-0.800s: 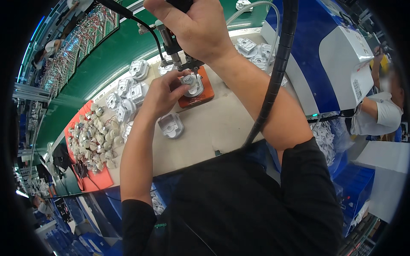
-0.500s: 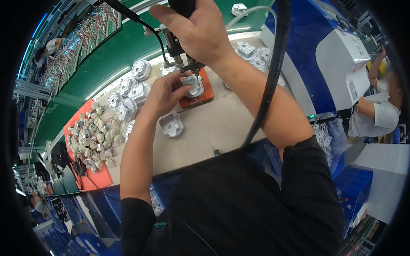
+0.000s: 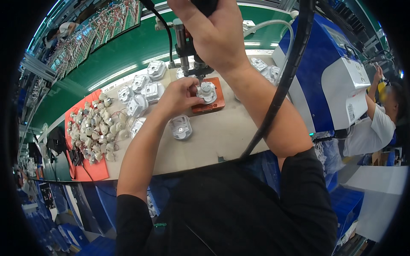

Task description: The recorder is assembling small electronic motor components into white plastic housings using a pneumatic press tool at an industrial assembly station.

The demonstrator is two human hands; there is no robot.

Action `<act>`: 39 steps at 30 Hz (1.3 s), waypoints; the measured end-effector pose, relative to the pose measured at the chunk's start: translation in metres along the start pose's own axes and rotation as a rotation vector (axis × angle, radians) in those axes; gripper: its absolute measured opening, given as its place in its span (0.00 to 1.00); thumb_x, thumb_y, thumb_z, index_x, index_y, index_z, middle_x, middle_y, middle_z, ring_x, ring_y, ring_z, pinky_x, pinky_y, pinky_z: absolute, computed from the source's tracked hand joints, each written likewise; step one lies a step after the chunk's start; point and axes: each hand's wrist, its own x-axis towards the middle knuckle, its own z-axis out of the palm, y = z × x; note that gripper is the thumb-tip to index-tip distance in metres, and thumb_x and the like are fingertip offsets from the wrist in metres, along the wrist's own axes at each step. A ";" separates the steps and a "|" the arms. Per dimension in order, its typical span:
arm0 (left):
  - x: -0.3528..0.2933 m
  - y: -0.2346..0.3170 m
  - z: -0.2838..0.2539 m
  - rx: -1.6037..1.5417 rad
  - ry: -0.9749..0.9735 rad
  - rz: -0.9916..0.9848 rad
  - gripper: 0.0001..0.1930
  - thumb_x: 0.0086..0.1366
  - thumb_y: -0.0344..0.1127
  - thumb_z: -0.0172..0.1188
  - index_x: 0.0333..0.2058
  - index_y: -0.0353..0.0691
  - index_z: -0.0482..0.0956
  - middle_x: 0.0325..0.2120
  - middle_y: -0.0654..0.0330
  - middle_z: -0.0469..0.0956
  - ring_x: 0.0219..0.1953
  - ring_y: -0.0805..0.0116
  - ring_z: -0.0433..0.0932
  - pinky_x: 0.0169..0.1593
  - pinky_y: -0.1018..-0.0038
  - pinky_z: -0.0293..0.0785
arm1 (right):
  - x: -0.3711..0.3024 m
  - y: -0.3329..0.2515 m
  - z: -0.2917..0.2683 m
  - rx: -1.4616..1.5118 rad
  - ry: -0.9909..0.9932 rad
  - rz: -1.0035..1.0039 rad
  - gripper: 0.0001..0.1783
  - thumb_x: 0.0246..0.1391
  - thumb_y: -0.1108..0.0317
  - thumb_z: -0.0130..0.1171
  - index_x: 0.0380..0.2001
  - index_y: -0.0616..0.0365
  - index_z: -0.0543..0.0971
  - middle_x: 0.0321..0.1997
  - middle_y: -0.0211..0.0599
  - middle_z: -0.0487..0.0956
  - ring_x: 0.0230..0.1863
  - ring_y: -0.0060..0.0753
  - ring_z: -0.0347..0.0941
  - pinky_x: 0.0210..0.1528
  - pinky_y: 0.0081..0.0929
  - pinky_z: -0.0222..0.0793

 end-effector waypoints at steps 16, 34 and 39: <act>0.004 0.011 -0.008 0.090 0.021 -0.072 0.22 0.48 0.39 0.82 0.32 0.28 0.81 0.22 0.55 0.80 0.26 0.66 0.79 0.36 0.69 0.76 | -0.028 0.029 -0.005 0.122 -0.053 0.186 0.21 0.65 0.66 0.65 0.56 0.58 0.70 0.33 0.20 0.71 0.28 0.11 0.63 0.30 0.14 0.58; -0.004 0.014 -0.013 0.005 0.009 0.084 0.24 0.46 0.36 0.74 0.43 0.33 0.82 0.31 0.56 0.81 0.35 0.67 0.82 0.42 0.71 0.79 | 0.106 -0.052 -0.006 -0.150 -0.119 -0.010 0.18 0.64 0.55 0.67 0.44 0.54 0.74 0.29 0.22 0.72 0.27 0.16 0.67 0.29 0.19 0.64; -0.045 0.033 -0.043 -0.036 0.260 0.162 0.25 0.47 0.38 0.74 0.44 0.32 0.82 0.33 0.54 0.83 0.35 0.67 0.84 0.42 0.72 0.80 | 0.096 -0.054 -0.036 -0.438 -0.113 -0.150 0.25 0.63 0.60 0.66 0.51 0.69 0.70 0.39 0.45 0.78 0.39 0.38 0.76 0.40 0.30 0.76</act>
